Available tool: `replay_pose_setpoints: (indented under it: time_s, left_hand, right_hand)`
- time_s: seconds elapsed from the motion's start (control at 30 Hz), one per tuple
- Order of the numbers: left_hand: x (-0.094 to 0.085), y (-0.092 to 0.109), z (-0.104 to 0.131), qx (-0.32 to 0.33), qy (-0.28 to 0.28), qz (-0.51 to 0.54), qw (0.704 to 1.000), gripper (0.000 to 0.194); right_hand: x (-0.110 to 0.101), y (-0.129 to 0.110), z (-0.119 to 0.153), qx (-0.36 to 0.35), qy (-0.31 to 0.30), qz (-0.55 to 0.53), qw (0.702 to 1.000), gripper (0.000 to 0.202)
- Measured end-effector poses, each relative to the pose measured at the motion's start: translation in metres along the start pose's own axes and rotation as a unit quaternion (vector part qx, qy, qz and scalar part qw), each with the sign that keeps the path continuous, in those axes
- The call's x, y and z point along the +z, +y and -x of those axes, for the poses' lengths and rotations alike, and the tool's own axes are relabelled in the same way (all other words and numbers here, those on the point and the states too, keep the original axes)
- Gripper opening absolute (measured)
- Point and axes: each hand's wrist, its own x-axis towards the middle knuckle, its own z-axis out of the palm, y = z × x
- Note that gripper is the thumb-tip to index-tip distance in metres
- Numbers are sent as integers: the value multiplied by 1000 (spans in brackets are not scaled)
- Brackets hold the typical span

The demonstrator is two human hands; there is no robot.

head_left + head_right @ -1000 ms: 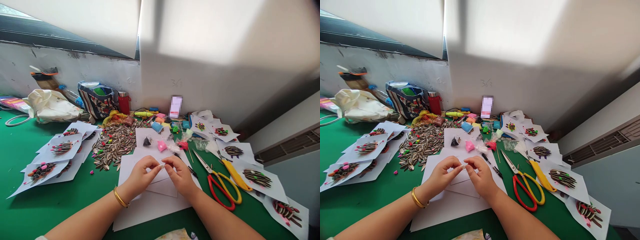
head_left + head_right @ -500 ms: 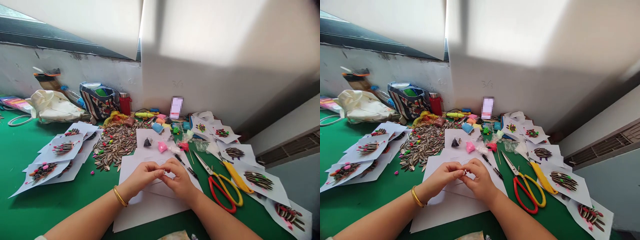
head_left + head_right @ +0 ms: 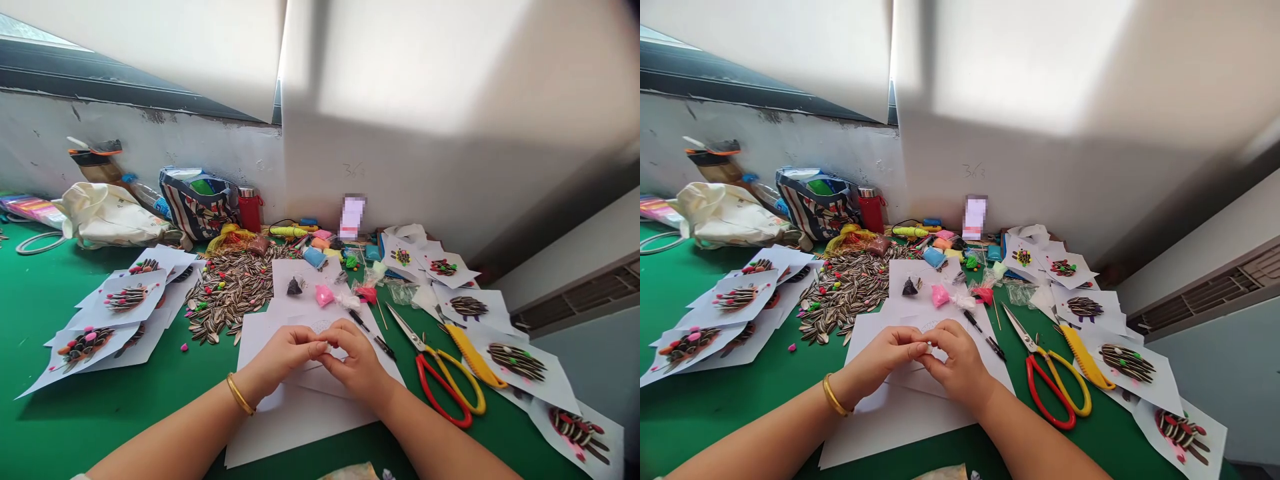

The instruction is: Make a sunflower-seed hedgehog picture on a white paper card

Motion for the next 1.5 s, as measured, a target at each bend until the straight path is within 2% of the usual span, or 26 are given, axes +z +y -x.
replay_pose_setpoints:
  time_s: [0.4, 0.57, 0.7, 0.77, 0.87, 1.13, 1.5]
  left_hand:
    - [-3, 3, 0, 12, -3, -24, 1000, 32]
    - [-2, 7, 0, 21, 13, -42, 999, 34]
    - [-2, 7, 0, 31, 26, -48, 998, 35]
    - [-2, 6, 0, 39, 37, -57, 997, 35]
    - [-3, 4, -1, 56, 47, -91, 993, 34]
    - [-2, -1, -1, 134, 85, -184, 970, 28]
    - [0, -6, 0, 202, 98, -233, 946, 16]
  right_hand:
    - [-4, 1, 0, 0, 7, 0, 1000, 14]
    - [-5, 2, 0, 5, 20, 2, 1000, 13]
    - [-6, 3, -1, 9, 39, -5, 999, 24]
    - [-7, 3, -2, 24, 45, -20, 999, 21]
    - [-6, 2, -3, 48, 39, -50, 997, 13]
    - [-6, 2, -3, 69, 52, -59, 995, 16]
    - [-5, 0, -4, 86, 24, -61, 994, 14]
